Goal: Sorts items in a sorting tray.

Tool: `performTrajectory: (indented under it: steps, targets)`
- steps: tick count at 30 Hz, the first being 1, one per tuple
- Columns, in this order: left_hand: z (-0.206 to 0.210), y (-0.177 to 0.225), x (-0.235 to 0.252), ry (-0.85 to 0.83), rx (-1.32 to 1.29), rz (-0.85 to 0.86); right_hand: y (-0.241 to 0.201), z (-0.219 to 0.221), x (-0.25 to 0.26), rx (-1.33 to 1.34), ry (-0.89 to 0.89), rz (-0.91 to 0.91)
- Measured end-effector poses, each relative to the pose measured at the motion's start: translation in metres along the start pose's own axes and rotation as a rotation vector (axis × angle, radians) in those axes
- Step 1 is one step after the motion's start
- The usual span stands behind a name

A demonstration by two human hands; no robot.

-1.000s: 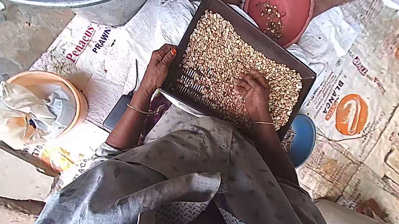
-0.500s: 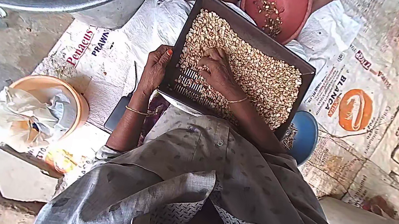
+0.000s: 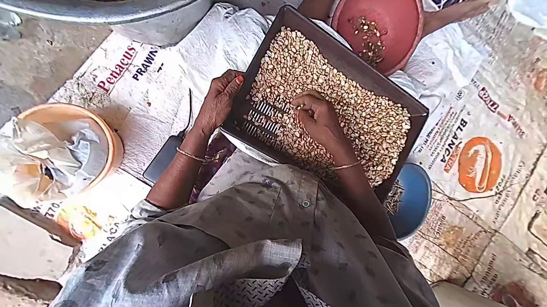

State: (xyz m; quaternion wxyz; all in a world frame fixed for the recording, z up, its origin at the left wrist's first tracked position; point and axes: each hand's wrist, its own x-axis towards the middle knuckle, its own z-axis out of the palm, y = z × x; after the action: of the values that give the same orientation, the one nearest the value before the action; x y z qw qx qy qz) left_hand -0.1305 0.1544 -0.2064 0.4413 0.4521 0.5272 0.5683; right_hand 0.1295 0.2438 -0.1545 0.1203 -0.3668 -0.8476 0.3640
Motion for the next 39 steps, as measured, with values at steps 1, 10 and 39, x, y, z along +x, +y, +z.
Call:
performTrajectory:
  steps: [1,10,39]
  targets:
    - [0.000,-0.001,0.000,0.001,0.005,-0.002,-0.005,0.005,0.014,-0.041,0.029,-0.041]
    - [-0.001,-0.001,0.000,0.007,0.006,0.001,0.000,0.013,0.041,0.032,-0.083,-0.080]
    - [-0.001,0.000,0.000,0.005,0.016,0.000,-0.029,0.046,0.030,-0.406,0.001,0.093]
